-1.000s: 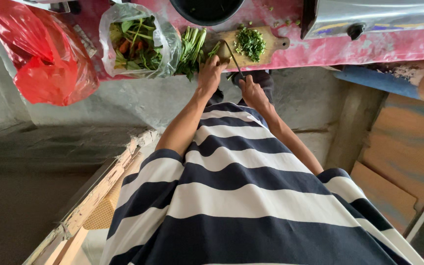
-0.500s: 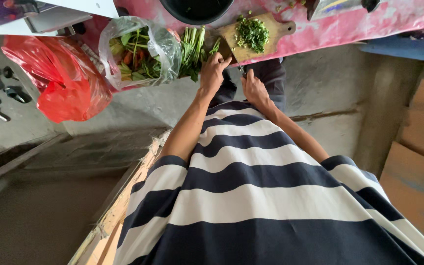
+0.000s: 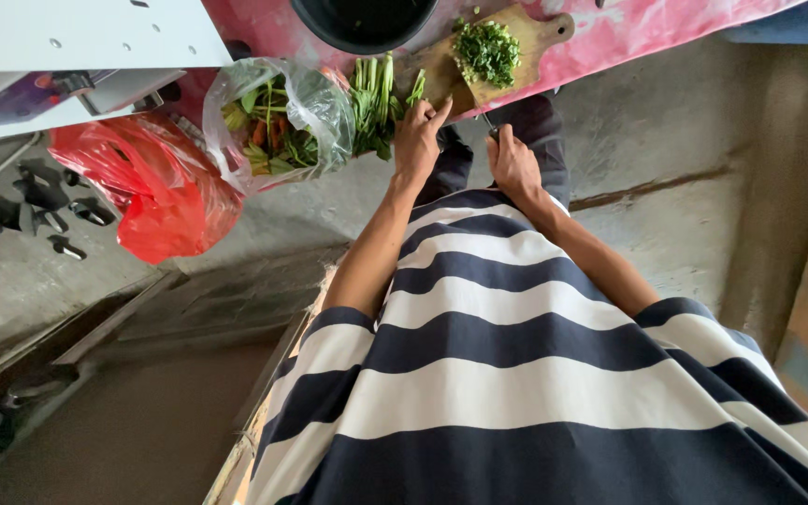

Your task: The person chops green vegetables on a wooden cutting board using a knife.

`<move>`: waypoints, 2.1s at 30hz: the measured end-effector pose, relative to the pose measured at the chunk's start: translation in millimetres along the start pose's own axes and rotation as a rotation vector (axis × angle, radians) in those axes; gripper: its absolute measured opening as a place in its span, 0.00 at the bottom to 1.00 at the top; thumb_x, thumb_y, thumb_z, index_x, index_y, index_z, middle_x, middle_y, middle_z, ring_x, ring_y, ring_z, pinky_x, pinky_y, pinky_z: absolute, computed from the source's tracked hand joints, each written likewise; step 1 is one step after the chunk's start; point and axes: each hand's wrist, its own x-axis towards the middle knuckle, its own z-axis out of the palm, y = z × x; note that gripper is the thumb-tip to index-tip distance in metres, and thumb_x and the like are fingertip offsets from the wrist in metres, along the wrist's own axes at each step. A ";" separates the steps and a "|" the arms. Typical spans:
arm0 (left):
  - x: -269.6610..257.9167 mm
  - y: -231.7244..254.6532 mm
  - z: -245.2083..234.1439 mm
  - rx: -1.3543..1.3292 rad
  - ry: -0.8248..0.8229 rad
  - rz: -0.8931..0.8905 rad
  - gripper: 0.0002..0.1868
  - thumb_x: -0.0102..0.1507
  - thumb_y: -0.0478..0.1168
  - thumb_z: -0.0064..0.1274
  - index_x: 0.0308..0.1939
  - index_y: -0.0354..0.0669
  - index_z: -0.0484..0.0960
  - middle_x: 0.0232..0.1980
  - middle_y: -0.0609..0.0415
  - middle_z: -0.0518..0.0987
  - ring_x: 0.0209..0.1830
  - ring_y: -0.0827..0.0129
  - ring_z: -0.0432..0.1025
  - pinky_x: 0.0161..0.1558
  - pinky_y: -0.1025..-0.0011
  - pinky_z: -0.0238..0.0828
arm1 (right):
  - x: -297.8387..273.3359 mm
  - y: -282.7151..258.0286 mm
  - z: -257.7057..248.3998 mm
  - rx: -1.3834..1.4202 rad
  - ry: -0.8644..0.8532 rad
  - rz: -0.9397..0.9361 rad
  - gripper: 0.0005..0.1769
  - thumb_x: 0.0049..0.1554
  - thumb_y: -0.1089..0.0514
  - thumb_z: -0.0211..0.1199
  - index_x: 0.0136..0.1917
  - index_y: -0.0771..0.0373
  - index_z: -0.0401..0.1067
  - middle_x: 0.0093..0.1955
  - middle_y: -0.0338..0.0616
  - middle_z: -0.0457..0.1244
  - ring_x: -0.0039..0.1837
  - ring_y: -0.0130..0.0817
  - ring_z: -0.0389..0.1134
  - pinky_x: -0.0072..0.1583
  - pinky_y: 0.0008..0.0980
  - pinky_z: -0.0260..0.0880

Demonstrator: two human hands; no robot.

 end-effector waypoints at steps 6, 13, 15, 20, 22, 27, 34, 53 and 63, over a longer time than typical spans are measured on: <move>0.1 -6.3 5.5 0.002 -0.021 0.027 0.35 0.57 0.26 0.52 0.67 0.57 0.79 0.46 0.55 0.73 0.49 0.60 0.71 0.47 0.59 0.68 | -1.1 -1.5 -18.9 0.038 0.045 -0.034 0.14 0.69 0.51 0.56 0.57 0.66 0.64 0.42 0.67 0.67 0.44 0.71 0.68 0.44 0.62 0.66; 2.9 -7.5 8.5 -0.035 0.035 0.082 0.27 0.61 0.28 0.53 0.64 0.52 0.81 0.49 0.56 0.75 0.52 0.61 0.72 0.52 0.59 0.69 | -3.4 -19.5 -32.9 0.137 0.033 -0.080 0.14 0.68 0.55 0.60 0.57 0.68 0.66 0.42 0.68 0.67 0.46 0.69 0.68 0.44 0.58 0.67; 8.7 -6.0 8.8 -0.050 0.019 0.085 0.26 0.60 0.27 0.53 0.62 0.49 0.82 0.50 0.54 0.76 0.53 0.59 0.72 0.53 0.59 0.67 | -1.9 -22.7 -31.3 0.138 0.054 -0.048 0.15 0.67 0.53 0.62 0.57 0.68 0.67 0.41 0.68 0.66 0.45 0.68 0.69 0.45 0.56 0.69; 20.9 -1.7 6.7 -0.064 0.030 0.101 0.24 0.58 0.27 0.52 0.57 0.48 0.83 0.50 0.54 0.75 0.53 0.58 0.72 0.54 0.59 0.67 | -3.0 -30.7 -30.8 0.115 0.058 -0.020 0.15 0.68 0.52 0.61 0.55 0.68 0.67 0.40 0.68 0.66 0.44 0.68 0.68 0.44 0.58 0.68; 22.3 -1.0 3.9 -0.051 0.015 0.102 0.23 0.58 0.27 0.52 0.55 0.47 0.84 0.49 0.53 0.75 0.53 0.58 0.72 0.54 0.58 0.66 | -3.7 -33.7 -29.4 0.098 0.046 0.002 0.16 0.68 0.51 0.60 0.54 0.68 0.66 0.39 0.69 0.66 0.43 0.69 0.68 0.44 0.59 0.67; 26.8 -0.6 2.0 -0.107 0.011 0.107 0.19 0.59 0.29 0.54 0.53 0.45 0.84 0.48 0.54 0.75 0.52 0.57 0.72 0.53 0.58 0.67 | -11.0 -29.2 -17.5 0.064 -0.001 0.078 0.19 0.69 0.49 0.58 0.50 0.67 0.60 0.34 0.70 0.63 0.40 0.72 0.66 0.40 0.63 0.65; 26.0 -1.5 1.1 -0.109 0.008 0.115 0.21 0.61 0.28 0.54 0.57 0.47 0.84 0.48 0.55 0.75 0.50 0.59 0.71 0.53 0.59 0.68 | -8.0 -0.6 9.1 -0.002 0.042 -0.001 0.18 0.69 0.51 0.59 0.51 0.68 0.60 0.34 0.68 0.64 0.38 0.71 0.66 0.39 0.63 0.65; 23.3 2.4 0.2 -0.085 0.015 0.129 0.22 0.59 0.27 0.55 0.56 0.45 0.84 0.49 0.55 0.73 0.51 0.58 0.71 0.52 0.59 0.68 | -25.2 -23.6 -22.5 -0.010 -0.065 0.123 0.20 0.69 0.47 0.57 0.51 0.68 0.60 0.35 0.72 0.64 0.40 0.74 0.66 0.43 0.65 0.66; 25.9 0.9 -3.3 -0.099 0.012 0.140 0.20 0.61 0.29 0.54 0.56 0.46 0.84 0.49 0.55 0.74 0.51 0.58 0.72 0.51 0.59 0.67 | -19.2 -6.1 16.5 -0.002 0.074 0.032 0.18 0.68 0.49 0.59 0.53 0.67 0.61 0.35 0.65 0.66 0.37 0.68 0.68 0.38 0.60 0.68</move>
